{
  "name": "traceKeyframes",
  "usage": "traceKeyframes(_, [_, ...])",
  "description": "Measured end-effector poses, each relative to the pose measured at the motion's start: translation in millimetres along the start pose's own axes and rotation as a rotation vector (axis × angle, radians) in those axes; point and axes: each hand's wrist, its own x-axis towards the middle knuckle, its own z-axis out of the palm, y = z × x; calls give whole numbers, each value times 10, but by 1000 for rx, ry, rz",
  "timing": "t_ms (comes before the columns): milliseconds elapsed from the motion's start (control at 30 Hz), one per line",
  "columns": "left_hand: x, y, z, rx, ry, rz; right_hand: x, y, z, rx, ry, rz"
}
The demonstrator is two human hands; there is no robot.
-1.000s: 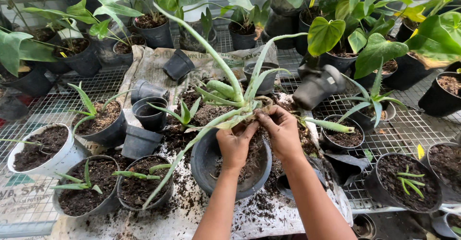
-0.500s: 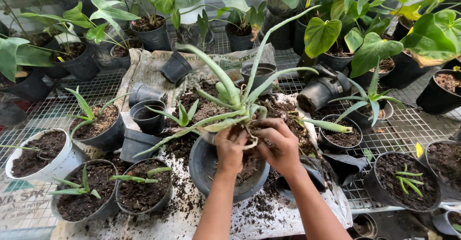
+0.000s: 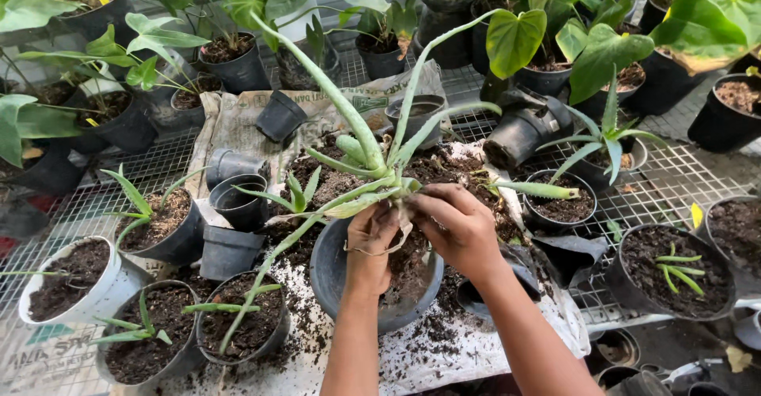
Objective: The person repots a large aloe plant into a plastic container by hand, removing soil and small pups, and then places the pups into smaller individual pots.
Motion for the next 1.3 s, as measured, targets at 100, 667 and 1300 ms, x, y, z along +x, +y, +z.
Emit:
traceKeyframes(100, [-96, 273, 138, 146, -20, 32, -114, 49, 33, -32, 10, -42])
traceKeyframes(667, [-251, 504, 368, -65, 201, 23, -471, -67, 161, -195, -143, 58])
traceKeyframes(1300, [-270, 459, 292, 16, 239, 26, -182, -118, 35, 468, -65, 660])
